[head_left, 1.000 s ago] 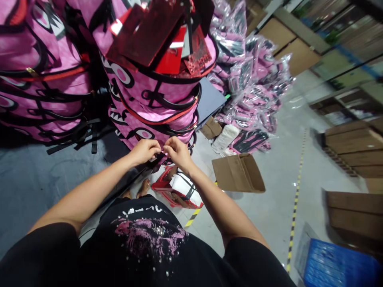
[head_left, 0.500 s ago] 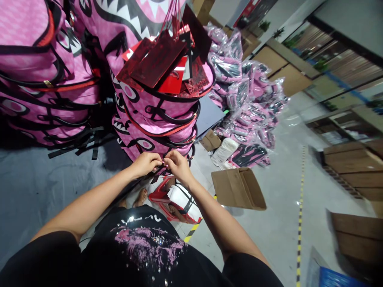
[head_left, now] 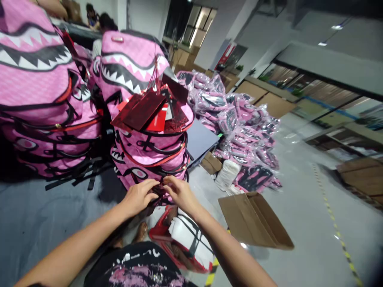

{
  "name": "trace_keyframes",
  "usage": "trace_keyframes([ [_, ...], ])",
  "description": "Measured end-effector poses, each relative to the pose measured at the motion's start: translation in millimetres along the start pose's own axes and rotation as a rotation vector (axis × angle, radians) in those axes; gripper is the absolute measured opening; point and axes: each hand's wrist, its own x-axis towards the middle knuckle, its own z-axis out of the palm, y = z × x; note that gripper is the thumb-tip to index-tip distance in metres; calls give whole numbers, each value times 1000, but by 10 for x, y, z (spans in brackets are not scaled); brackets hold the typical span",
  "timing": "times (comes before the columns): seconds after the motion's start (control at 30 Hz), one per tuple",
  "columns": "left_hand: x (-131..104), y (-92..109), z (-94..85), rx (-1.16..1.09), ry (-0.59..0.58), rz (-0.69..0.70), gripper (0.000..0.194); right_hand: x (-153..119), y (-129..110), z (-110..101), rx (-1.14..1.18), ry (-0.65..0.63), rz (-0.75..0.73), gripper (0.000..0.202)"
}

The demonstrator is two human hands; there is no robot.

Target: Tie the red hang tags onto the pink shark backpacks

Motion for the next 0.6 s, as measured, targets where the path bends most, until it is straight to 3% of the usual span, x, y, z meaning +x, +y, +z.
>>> trace_keyframes([
  [0.07, 86, 145, -337, -16, 229, 76, 24, 201, -184, -371, -174, 150, -137, 14],
  [0.13, 334, 310, -787, 1, 499, 84, 16, 547, -434, -751, -282, 343, -245, 16],
  [0.2, 765, 434, -1253, 40, 695, 45, 16, 1027, -713, -1050, -363, 474, -294, 16],
  [0.3, 1604, 473, -1781, 39, 771, 25, 16, 1831, -1107, -1241, -464, 521, -228, 16],
  [0.37, 2125, 440, -1966, -12, 758, -63, 13, 2277, -1308, -1225, -523, 510, -158, 21],
  [0.43, 2524, 412, -2035, -91, 718, -198, 11, 2574, -1430, -1155, -578, 472, -99, 27],
  [0.53, 2904, 397, -2021, -156, 675, -334, 21, 2735, -1479, -1046, -643, 404, -58, 25],
  [0.6, 3085, 376, -1999, -146, 669, -313, 26, 2709, -1473, -1009, -666, 396, -81, 26],
])
